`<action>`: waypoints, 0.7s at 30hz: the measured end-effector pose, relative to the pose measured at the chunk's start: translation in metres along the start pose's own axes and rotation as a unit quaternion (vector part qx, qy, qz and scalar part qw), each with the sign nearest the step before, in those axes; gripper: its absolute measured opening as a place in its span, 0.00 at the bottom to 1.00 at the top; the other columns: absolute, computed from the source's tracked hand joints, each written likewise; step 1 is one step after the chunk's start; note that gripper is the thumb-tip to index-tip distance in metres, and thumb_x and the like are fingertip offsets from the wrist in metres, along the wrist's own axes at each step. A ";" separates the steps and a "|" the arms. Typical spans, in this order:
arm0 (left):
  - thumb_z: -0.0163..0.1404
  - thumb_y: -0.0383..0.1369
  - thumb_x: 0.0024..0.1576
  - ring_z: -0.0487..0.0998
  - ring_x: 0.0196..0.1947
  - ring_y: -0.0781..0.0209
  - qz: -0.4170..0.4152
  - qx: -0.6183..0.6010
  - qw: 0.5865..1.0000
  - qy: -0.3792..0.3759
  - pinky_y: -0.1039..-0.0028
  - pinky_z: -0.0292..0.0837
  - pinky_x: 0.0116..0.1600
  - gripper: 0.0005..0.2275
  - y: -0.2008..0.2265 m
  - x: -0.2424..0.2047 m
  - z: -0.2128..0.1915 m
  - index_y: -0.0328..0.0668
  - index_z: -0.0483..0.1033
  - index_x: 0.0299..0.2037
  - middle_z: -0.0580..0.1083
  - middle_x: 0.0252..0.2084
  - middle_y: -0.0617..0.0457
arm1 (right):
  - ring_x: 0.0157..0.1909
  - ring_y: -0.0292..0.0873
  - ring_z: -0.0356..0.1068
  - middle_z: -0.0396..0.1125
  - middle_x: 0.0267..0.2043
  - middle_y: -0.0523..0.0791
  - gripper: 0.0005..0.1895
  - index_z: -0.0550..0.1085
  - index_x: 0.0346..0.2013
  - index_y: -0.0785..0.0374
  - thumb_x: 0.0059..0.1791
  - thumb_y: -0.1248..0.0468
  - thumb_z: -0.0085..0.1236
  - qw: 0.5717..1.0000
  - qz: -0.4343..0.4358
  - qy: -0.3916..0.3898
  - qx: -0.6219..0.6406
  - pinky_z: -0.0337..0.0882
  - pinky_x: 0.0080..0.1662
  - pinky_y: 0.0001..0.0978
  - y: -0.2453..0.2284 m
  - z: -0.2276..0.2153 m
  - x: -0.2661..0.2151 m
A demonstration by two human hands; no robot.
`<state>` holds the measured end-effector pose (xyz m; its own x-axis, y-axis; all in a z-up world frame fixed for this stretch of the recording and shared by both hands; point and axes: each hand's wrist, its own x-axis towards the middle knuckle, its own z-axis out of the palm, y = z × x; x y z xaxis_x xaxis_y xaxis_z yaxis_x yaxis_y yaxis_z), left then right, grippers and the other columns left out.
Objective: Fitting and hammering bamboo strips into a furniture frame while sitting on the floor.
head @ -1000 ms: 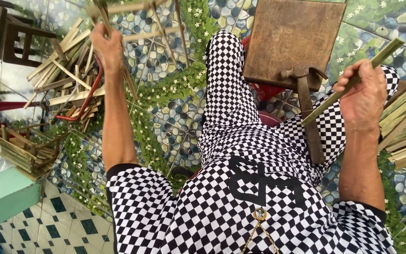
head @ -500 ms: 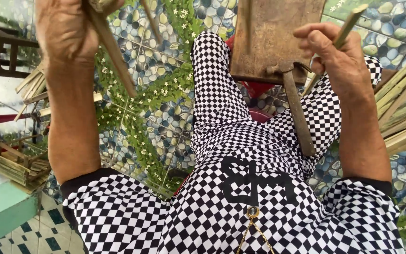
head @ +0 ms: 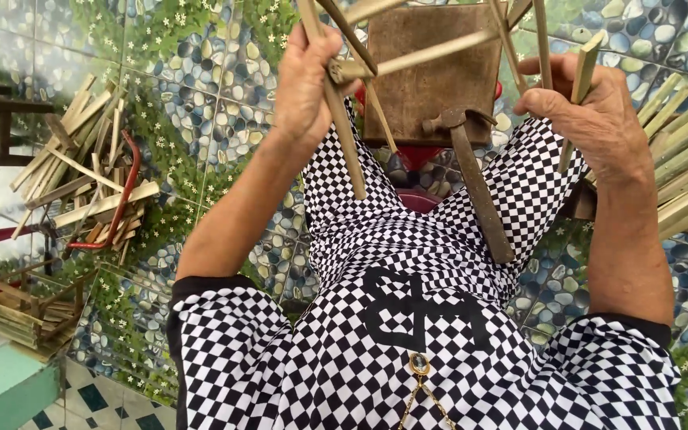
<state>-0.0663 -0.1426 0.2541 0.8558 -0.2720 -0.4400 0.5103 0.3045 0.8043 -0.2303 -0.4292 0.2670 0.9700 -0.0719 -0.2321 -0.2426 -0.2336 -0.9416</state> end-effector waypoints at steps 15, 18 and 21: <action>0.54 0.40 0.57 0.80 0.36 0.62 0.095 0.116 0.986 0.069 0.62 0.78 0.45 0.32 -0.093 0.012 -0.022 0.40 0.51 0.68 0.73 0.45 0.47 | 0.45 0.52 0.71 0.69 0.62 0.59 0.11 0.77 0.33 0.68 0.59 0.69 0.52 0.982 -0.016 0.002 -0.186 0.74 0.40 0.41 0.044 -0.022 0.021; 0.51 0.42 0.59 0.84 0.43 0.62 0.153 0.161 0.973 0.061 0.53 0.80 0.60 0.22 -0.105 0.014 -0.023 0.44 0.63 0.61 0.72 0.52 0.49 | 0.34 0.45 0.70 0.71 0.58 0.57 0.12 0.79 0.35 0.69 0.61 0.70 0.52 0.976 -0.035 -0.005 -0.213 0.72 0.36 0.34 0.047 -0.026 0.020; 0.49 0.44 0.59 0.84 0.39 0.64 0.170 0.176 0.967 0.069 0.60 0.83 0.53 0.19 -0.106 0.009 -0.015 0.46 0.65 0.57 0.74 0.44 0.54 | 0.31 0.43 0.69 0.72 0.56 0.56 0.13 0.79 0.35 0.70 0.62 0.71 0.52 0.973 -0.042 -0.007 -0.227 0.72 0.35 0.33 0.047 -0.029 0.019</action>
<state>-0.1109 -0.1633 0.1588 0.9845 -0.0792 -0.1563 0.1581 0.0176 0.9873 -0.2236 -0.4700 0.2252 0.9861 -0.0218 -0.1647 -0.1400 -0.6432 -0.7528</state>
